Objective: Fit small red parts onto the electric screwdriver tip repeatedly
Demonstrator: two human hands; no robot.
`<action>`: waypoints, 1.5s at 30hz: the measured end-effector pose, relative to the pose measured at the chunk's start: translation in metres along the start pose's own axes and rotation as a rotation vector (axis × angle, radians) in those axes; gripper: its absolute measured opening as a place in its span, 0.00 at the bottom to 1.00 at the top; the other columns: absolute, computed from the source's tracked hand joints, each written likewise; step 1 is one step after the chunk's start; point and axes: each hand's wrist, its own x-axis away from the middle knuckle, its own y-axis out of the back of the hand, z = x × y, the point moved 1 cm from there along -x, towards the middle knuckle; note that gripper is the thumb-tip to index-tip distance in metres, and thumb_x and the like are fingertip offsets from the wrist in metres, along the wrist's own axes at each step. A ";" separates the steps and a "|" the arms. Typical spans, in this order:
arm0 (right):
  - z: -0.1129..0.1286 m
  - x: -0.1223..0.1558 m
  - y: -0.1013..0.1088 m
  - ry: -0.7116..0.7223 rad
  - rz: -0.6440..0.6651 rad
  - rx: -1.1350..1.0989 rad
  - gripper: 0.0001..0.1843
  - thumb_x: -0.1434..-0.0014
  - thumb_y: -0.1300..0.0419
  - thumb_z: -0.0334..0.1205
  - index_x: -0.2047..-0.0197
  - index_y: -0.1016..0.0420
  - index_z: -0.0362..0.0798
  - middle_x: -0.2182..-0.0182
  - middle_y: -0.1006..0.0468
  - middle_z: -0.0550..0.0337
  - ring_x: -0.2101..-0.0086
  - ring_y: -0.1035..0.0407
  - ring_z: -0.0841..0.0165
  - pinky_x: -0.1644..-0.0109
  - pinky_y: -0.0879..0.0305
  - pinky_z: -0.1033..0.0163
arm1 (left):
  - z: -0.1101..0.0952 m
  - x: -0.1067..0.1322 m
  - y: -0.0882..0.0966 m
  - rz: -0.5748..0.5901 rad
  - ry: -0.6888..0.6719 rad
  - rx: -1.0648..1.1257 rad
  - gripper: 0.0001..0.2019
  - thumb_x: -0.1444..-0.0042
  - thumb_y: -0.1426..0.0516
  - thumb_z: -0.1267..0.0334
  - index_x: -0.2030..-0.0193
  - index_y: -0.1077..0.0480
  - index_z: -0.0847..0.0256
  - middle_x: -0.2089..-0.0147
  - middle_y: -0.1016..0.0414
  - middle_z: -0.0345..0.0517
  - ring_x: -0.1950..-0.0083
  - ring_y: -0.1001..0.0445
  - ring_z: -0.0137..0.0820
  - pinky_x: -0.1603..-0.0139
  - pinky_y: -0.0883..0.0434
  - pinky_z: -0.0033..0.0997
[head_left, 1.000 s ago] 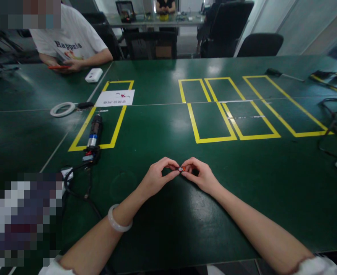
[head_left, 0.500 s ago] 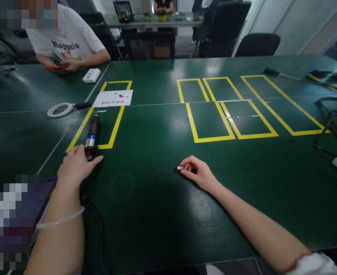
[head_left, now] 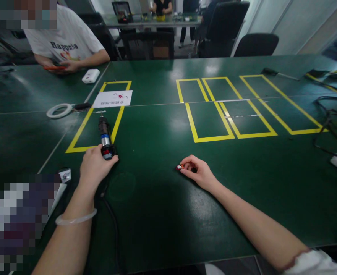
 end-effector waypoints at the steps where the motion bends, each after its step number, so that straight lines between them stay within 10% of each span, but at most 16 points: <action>1: 0.000 0.000 0.000 0.001 -0.005 0.002 0.11 0.43 0.36 0.42 0.58 0.27 0.47 0.71 0.27 0.62 0.73 0.35 0.72 0.69 0.37 0.66 | -0.009 0.003 -0.001 0.008 0.010 -0.025 0.30 0.46 0.44 0.47 0.43 0.35 0.67 0.50 0.30 0.62 0.45 0.32 0.52 0.49 0.32 0.49; 19: 0.003 0.001 0.006 0.122 -0.133 0.289 0.06 0.42 0.38 0.33 0.59 0.28 0.48 0.67 0.26 0.60 0.67 0.31 0.68 0.63 0.35 0.63 | -0.170 0.076 -0.034 0.082 -0.435 0.216 0.38 0.48 0.40 0.45 0.35 0.43 0.63 0.46 0.33 0.54 0.46 0.32 0.44 0.48 0.29 0.42; 45: 0.006 0.010 0.000 0.330 -0.062 0.635 0.12 0.34 0.46 0.37 0.53 0.23 0.52 0.58 0.26 0.52 0.61 0.29 0.64 0.58 0.30 0.60 | -0.179 0.081 -0.035 0.092 -0.471 0.241 0.36 0.45 0.42 0.45 0.34 0.44 0.63 0.46 0.33 0.55 0.48 0.31 0.43 0.49 0.30 0.42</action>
